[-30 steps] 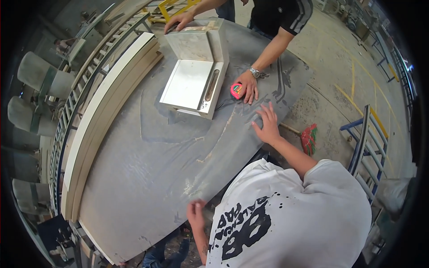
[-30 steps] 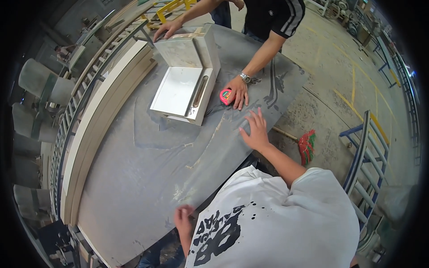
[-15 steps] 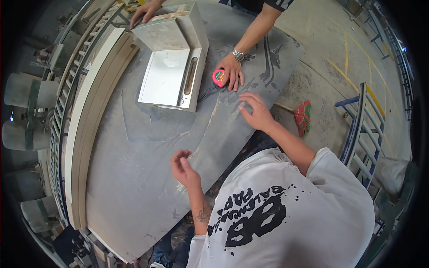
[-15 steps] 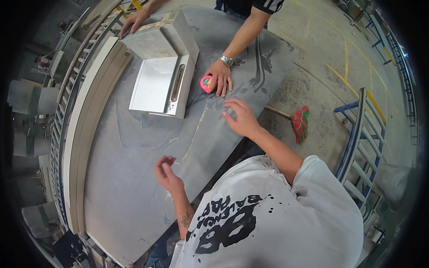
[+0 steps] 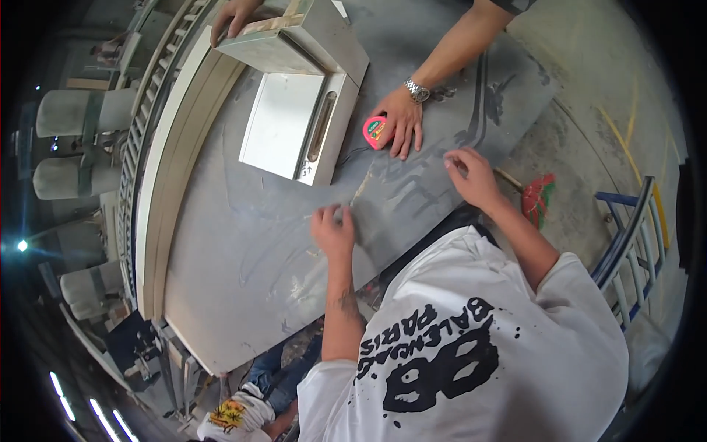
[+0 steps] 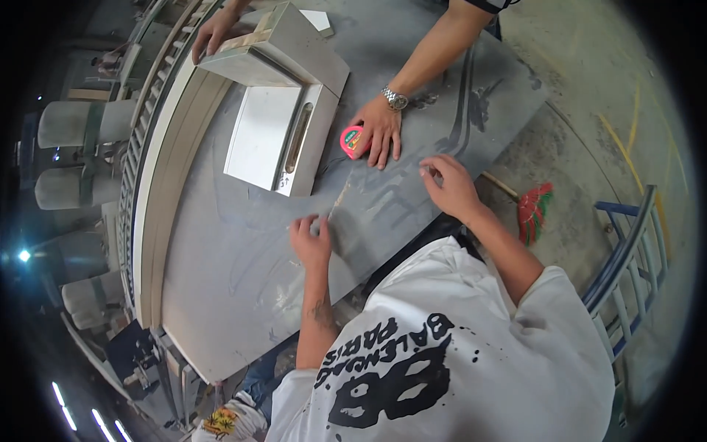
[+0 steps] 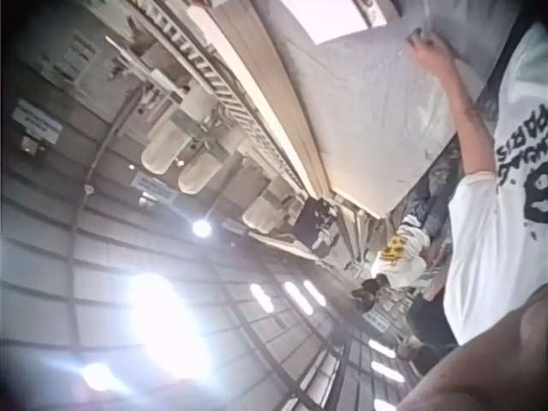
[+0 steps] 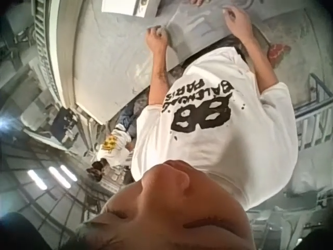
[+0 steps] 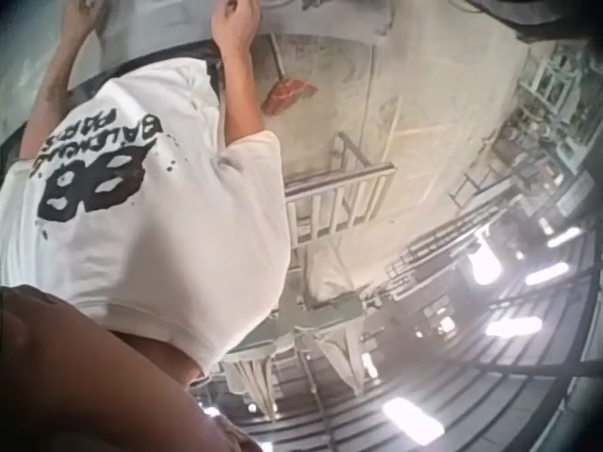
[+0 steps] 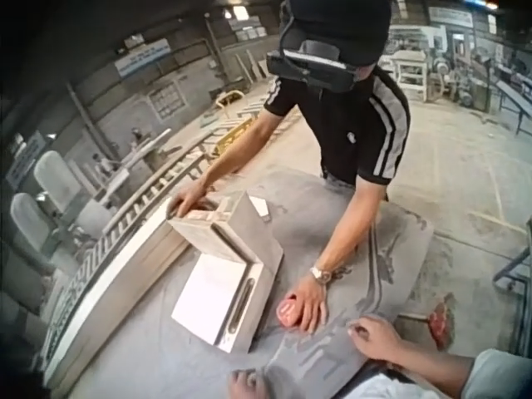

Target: Assembling white wooden furniture components on a production line.

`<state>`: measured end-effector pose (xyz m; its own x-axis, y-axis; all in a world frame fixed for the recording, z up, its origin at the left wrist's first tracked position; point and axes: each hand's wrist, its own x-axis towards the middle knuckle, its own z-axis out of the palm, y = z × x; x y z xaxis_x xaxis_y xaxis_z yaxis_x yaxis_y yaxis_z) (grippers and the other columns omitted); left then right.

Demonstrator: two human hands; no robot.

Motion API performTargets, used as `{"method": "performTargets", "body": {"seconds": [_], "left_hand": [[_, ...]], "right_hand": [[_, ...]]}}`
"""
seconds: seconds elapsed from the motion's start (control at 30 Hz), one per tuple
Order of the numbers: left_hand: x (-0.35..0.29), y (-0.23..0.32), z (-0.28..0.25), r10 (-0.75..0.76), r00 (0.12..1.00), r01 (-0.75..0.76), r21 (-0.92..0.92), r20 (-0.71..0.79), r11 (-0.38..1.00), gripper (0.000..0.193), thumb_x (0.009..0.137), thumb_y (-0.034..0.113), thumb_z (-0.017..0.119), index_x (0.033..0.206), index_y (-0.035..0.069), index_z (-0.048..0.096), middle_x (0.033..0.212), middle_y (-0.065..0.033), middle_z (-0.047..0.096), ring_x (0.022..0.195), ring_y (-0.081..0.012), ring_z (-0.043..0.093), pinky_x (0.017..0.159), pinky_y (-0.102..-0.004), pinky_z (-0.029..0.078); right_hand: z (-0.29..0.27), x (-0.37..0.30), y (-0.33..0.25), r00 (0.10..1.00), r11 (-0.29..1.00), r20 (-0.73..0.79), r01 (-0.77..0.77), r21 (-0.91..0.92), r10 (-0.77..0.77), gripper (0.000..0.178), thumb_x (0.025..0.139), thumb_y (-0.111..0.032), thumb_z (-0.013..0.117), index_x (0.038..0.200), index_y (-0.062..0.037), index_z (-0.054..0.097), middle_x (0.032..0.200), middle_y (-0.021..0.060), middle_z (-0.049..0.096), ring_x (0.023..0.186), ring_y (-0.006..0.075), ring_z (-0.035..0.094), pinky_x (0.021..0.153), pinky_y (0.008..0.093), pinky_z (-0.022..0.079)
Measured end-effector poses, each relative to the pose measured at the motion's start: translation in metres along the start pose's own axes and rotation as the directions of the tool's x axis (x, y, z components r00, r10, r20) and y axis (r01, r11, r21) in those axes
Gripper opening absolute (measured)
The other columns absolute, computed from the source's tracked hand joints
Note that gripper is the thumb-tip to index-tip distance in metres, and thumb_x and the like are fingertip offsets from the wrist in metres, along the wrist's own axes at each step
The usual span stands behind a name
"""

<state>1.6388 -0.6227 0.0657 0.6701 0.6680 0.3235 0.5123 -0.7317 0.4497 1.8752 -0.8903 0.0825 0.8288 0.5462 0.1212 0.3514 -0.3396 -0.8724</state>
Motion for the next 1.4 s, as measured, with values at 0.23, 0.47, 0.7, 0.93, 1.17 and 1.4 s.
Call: {"method": "performTargets", "body": {"seconds": [0.23,0.47,0.7,0.93,1.17,1.4], "left_hand": [[0.040,0.042,0.056,-0.065,0.990,0.059,0.049,0.128,0.997,0.020,0.087,0.028,0.082,0.100,0.013,0.080,0.098,-0.0094,0.067,0.099,-0.0319,0.065,0.085,-0.0474,0.049],[0.044,0.061,0.074,-0.027,0.984,-0.027,0.297,0.176,0.955,0.014,0.092,0.029,0.077,0.097,0.016,0.078,0.101,-0.0052,0.067,0.103,-0.0287,0.063,0.086,-0.0483,0.045],[0.027,0.033,0.059,-0.007,0.992,-0.023,0.235,0.125,0.972,0.012,0.095,0.026,0.074,0.097,0.014,0.074,0.100,-0.0062,0.066,0.098,-0.0302,0.064,0.083,-0.0483,0.045],[-0.002,0.012,0.016,-0.079,0.996,0.077,0.079,0.034,0.994,0.009,0.097,0.015,0.071,0.096,0.006,0.071,0.095,-0.0110,0.064,0.087,-0.0309,0.063,0.076,-0.0448,0.048],[-0.020,0.002,-0.010,-0.173,0.985,0.174,-0.069,0.017,0.982,0.010,0.095,0.012,0.075,0.095,0.003,0.071,0.090,-0.0116,0.061,0.080,-0.0273,0.059,0.073,-0.0407,0.049],[-0.042,-0.033,-0.039,-0.212,0.977,0.213,-0.163,0.021,0.963,0.017,0.091,0.013,0.078,0.102,0.002,0.073,0.088,-0.0096,0.059,0.078,-0.0245,0.057,0.073,-0.0373,0.049]], "right_hand": [[-0.039,0.011,-0.004,0.999,0.991,-0.012,0.044,0.123,-0.043,0.015,0.099,-0.006,0.068,0.113,-0.0003,0.071,0.095,0.0102,0.067,0.084,0.0197,0.068,0.077,0.0309,0.055],[-0.074,-0.016,0.018,0.991,0.979,-0.098,-0.067,0.192,0.087,0.010,0.099,-0.006,0.069,0.107,-0.0008,0.071,0.094,0.0111,0.070,0.081,0.0207,0.069,0.073,0.0310,0.055],[-0.070,-0.004,0.027,0.986,0.982,-0.151,-0.037,0.183,0.066,0.009,0.099,-0.006,0.069,0.105,0.0008,0.071,0.096,0.0109,0.072,0.081,0.0196,0.071,0.073,0.0303,0.056],[-0.035,0.018,0.007,0.999,0.975,-0.039,0.042,0.218,-0.035,0.010,0.099,-0.007,0.068,0.104,0.0005,0.071,0.092,0.0086,0.069,0.078,0.0188,0.064,0.073,0.0302,0.051],[0.035,0.029,-0.020,0.958,0.991,0.278,0.040,0.126,-0.074,0.015,0.098,-0.013,0.071,0.108,-0.0019,0.072,0.096,0.0103,0.071,0.083,0.0228,0.070,0.077,0.0342,0.056],[0.119,0.030,-0.049,0.885,0.966,0.458,0.183,-0.181,-0.082,0.033,0.092,-0.030,0.077,0.112,-0.0046,0.074,0.104,0.0116,0.071,0.098,0.0293,0.072,0.085,0.0417,0.058]]}}
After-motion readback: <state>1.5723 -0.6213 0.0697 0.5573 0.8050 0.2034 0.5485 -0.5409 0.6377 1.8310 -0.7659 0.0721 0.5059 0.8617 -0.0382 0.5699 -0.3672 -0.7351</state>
